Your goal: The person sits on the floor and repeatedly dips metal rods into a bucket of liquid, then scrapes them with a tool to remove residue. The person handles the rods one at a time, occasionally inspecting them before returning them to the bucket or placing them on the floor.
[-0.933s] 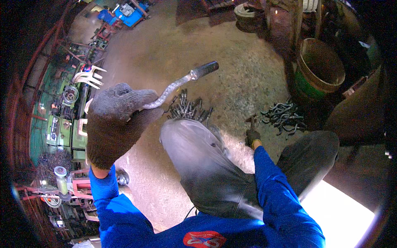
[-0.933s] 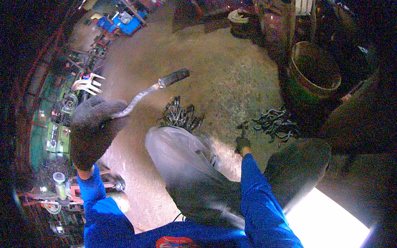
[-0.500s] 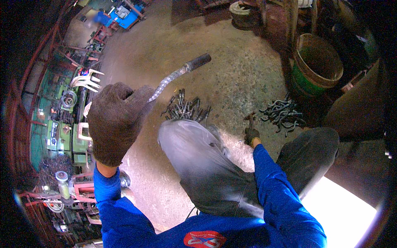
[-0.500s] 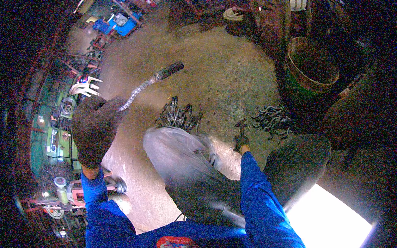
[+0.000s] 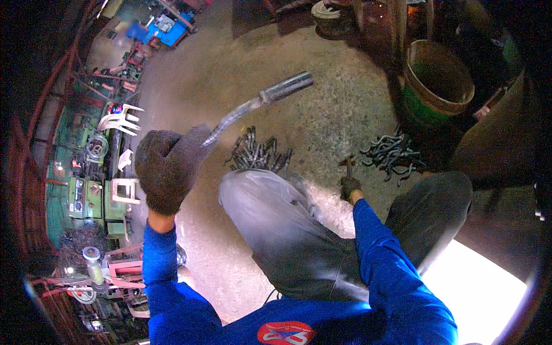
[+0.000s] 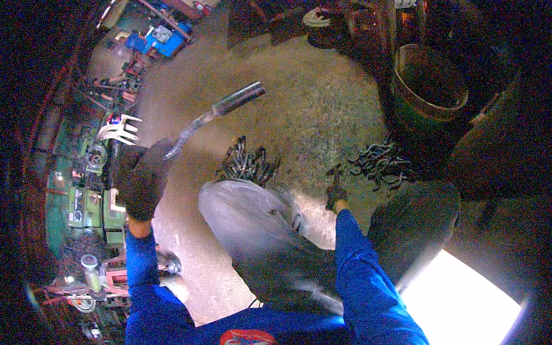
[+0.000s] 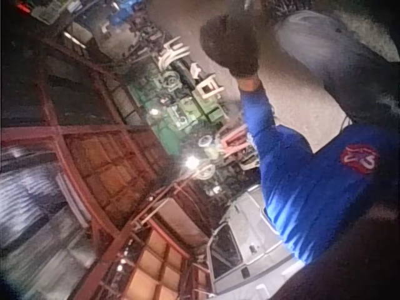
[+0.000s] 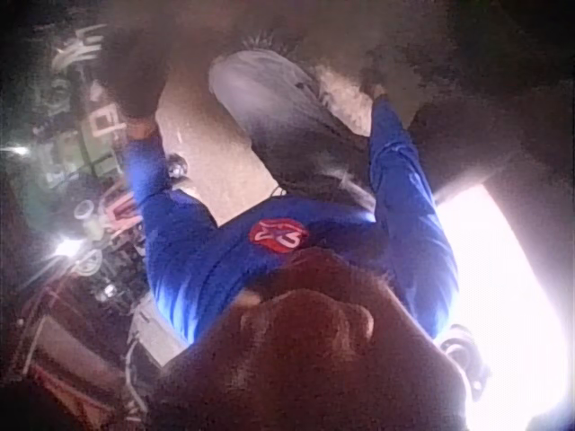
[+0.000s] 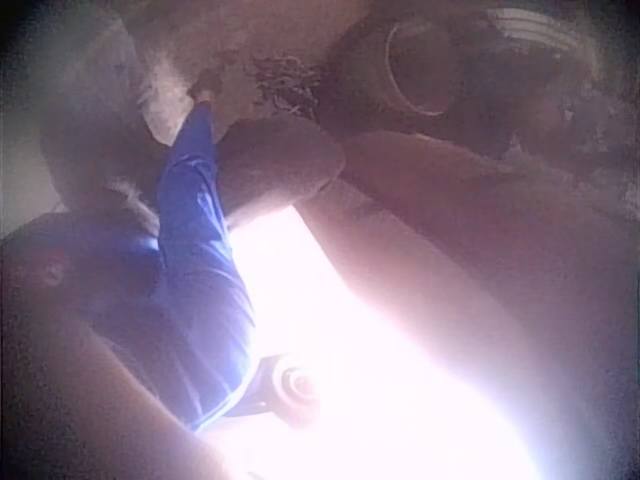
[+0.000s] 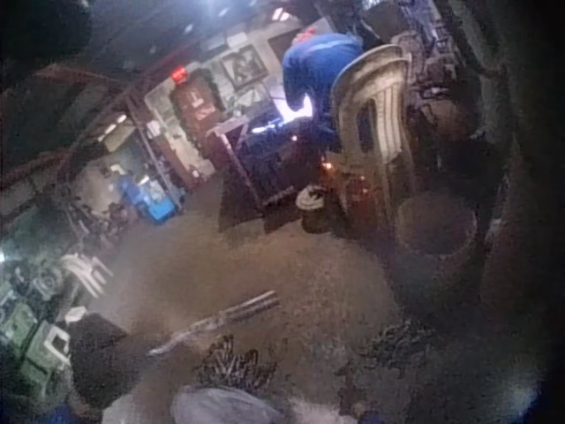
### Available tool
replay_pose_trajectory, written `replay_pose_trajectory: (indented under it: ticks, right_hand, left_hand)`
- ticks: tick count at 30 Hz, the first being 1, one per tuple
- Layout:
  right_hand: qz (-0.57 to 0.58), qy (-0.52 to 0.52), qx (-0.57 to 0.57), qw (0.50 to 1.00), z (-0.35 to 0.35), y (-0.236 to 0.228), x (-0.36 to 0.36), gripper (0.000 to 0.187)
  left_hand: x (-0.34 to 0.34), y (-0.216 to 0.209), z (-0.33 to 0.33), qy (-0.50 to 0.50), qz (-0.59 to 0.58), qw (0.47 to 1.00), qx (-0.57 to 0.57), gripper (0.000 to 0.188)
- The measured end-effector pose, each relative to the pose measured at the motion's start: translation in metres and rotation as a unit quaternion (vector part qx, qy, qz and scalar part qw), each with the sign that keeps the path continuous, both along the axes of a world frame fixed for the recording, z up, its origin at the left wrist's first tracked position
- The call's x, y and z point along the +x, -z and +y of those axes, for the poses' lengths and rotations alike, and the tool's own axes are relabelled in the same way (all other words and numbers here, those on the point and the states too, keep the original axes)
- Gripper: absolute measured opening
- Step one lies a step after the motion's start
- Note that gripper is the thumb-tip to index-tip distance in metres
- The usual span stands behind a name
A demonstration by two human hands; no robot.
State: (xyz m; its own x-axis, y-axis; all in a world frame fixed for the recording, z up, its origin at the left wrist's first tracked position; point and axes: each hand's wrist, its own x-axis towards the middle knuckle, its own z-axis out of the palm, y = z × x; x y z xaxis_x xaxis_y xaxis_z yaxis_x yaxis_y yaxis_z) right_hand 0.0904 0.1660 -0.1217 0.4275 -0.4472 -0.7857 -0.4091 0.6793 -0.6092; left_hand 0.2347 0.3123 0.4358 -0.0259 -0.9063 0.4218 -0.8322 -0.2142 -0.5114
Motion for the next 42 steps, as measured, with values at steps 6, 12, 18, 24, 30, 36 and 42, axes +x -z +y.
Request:
replay_pose_trajectory:
  ticks: [6,12,18,24,30,36,42]
  right_hand:
    - [-0.001,-0.011,-0.025,1.000,0.015,0.002,0.006,0.023]
    - [-0.040,0.040,-0.036,0.998,-0.014,0.049,-0.003,0.025]
    - [-0.081,0.062,0.072,0.992,-0.001,0.026,-0.005,0.022]
    - [-0.033,0.040,0.050,0.997,0.003,0.010,0.000,0.018]
    - [-0.075,0.063,0.097,0.990,-0.003,0.015,-0.005,0.016]
    - [-0.053,0.051,0.063,0.995,-0.003,0.017,-0.002,0.020]
    - [-0.054,0.035,0.050,0.997,-0.003,0.012,-0.006,0.026]
  left_hand:
    - [0.068,0.065,0.037,0.029,-0.005,0.993,-0.114,0.013]
    - [0.069,0.106,0.013,0.027,0.021,0.983,-0.182,0.023]
    - [0.074,0.121,0.024,0.008,0.045,0.979,-0.197,0.031]
    - [0.085,0.139,0.041,-0.027,0.116,0.965,-0.232,0.028]
    - [0.074,0.129,0.024,0.082,0.116,0.947,-0.287,0.027]
    - [0.093,0.147,0.039,0.008,0.205,0.932,-0.300,0.027]
    - [0.074,0.128,0.022,0.027,0.138,0.942,-0.303,0.025]
